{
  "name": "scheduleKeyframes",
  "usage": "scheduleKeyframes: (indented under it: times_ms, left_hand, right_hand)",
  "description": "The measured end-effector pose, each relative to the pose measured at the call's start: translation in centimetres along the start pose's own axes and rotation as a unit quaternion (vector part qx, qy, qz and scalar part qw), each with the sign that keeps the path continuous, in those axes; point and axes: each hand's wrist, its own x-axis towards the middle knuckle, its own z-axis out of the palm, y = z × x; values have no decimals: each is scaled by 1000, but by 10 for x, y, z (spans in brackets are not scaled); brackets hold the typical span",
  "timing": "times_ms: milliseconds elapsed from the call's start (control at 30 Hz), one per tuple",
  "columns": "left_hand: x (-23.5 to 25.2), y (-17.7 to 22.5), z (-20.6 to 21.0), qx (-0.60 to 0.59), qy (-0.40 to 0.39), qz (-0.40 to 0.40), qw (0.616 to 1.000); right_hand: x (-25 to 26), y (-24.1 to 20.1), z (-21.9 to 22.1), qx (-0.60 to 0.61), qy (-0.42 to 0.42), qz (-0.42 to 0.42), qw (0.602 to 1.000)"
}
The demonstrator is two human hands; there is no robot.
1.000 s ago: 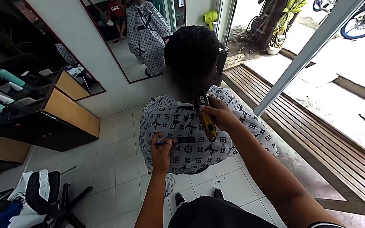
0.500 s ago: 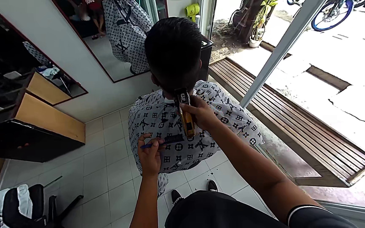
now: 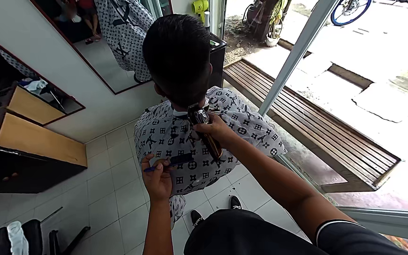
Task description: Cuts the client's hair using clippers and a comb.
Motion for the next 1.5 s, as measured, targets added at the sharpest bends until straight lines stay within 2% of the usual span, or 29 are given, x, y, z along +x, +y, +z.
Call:
scheduleKeyframes:
  times_ms: [133,367,500,633,767,900,1033,1167,1300,1433,1500]
  left_hand:
    - [-2,0,1,15,2,-1,1000]
    - [-1,0,1,35,-1,4,999]
    - [0,-1,1,39,-6,4,999]
    - [1,-1,0,38,-6,5,999]
    - [-1,-1,1,40,-6,7,999]
    - [0,0,1,42,-2,6,999]
    - [0,-1,0,40,-7,6,999]
    - [0,0,1,39,-8,8,999]
    - [-1,-1,0,37,-12,8,999]
    - [0,-1,1,38,-9,11,999]
    - [0,-1,1,45,-14,9,999]
  right_hand:
    - [7,-19,-15,-49,-21,-32,998]
    - [15,-32,-35,42,-82,-12,996]
    - [18,-31,-38,34,-89,-79,992]
    - [19,-33,-40,32,-94,-29,995]
    - [19,-35,-43,32,-104,-72,991]
    - [19,-39,-47,27,-105,-19,994]
    - [19,-41,-45,20,-113,-73,991]
    - [18,-45,-45,-12,-106,-35,994]
    - [18,-48,-45,-2,-116,-70,991]
    - [16,-52,-46,-16,-107,-28,994]
    - [17,-53,-47,-12,-113,-55,992]
